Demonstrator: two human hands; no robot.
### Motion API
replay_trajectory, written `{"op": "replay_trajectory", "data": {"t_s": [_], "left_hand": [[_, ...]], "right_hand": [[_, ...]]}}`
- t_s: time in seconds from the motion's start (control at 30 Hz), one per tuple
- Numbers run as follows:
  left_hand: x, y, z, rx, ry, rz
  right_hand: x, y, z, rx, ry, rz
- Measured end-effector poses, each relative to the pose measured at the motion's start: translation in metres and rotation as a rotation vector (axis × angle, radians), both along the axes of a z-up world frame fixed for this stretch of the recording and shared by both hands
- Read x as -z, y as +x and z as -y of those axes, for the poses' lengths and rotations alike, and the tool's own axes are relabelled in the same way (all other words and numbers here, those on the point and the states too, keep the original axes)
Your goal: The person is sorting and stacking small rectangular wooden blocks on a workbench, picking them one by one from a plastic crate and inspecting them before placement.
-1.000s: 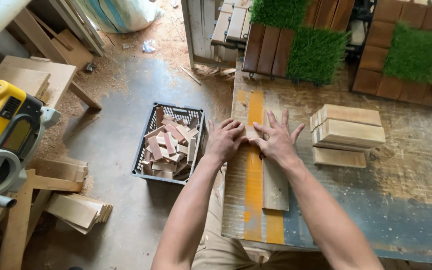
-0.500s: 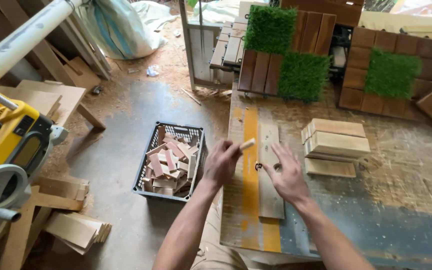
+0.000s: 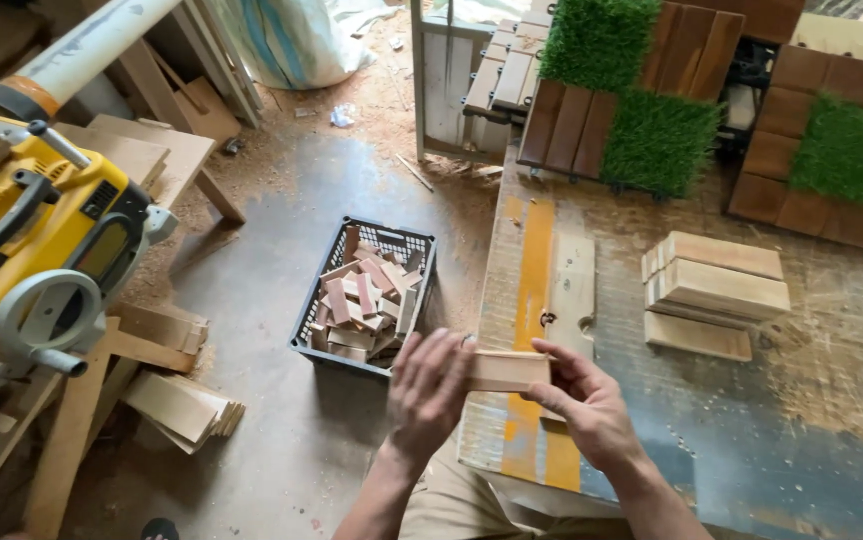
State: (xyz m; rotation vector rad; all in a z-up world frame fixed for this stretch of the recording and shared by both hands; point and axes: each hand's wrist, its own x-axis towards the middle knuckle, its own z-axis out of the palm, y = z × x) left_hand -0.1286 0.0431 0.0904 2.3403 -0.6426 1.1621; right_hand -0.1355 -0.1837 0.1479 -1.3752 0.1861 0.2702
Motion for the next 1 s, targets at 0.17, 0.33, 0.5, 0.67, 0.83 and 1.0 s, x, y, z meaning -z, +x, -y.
{"op": "replay_trajectory", "data": {"t_s": [0.17, 0.33, 0.5, 0.67, 0.83, 1.0], "left_hand": [[-0.019, -0.038, -0.020, 0.247, -0.843, -0.487], [-0.031, -0.061, -0.019, 0.496, -1.187, -0.633], [-0.005, -0.068, -0.025, 0.284, -1.405, -0.676], [0.032, -0.081, -0.040, 0.356, -1.579, -0.809], [0.028, -0.073, -0.053, 0.212, -1.458, -1.045], [0.031, -0.015, -0.064, -0.343, -1.538, -0.951]], "right_hand": [[0.030, 0.002, 0.014, 0.062, 0.208, -0.006], [0.023, 0.001, -0.005, 0.074, 0.213, -0.110], [0.027, 0.003, -0.019, 0.020, 0.240, -0.178], [0.025, 0.008, -0.031, -0.010, 0.192, -0.271], [0.009, 0.006, -0.051, -0.002, 0.147, -0.294], [0.011, 0.011, -0.037, 0.130, 0.221, -0.159]]}}
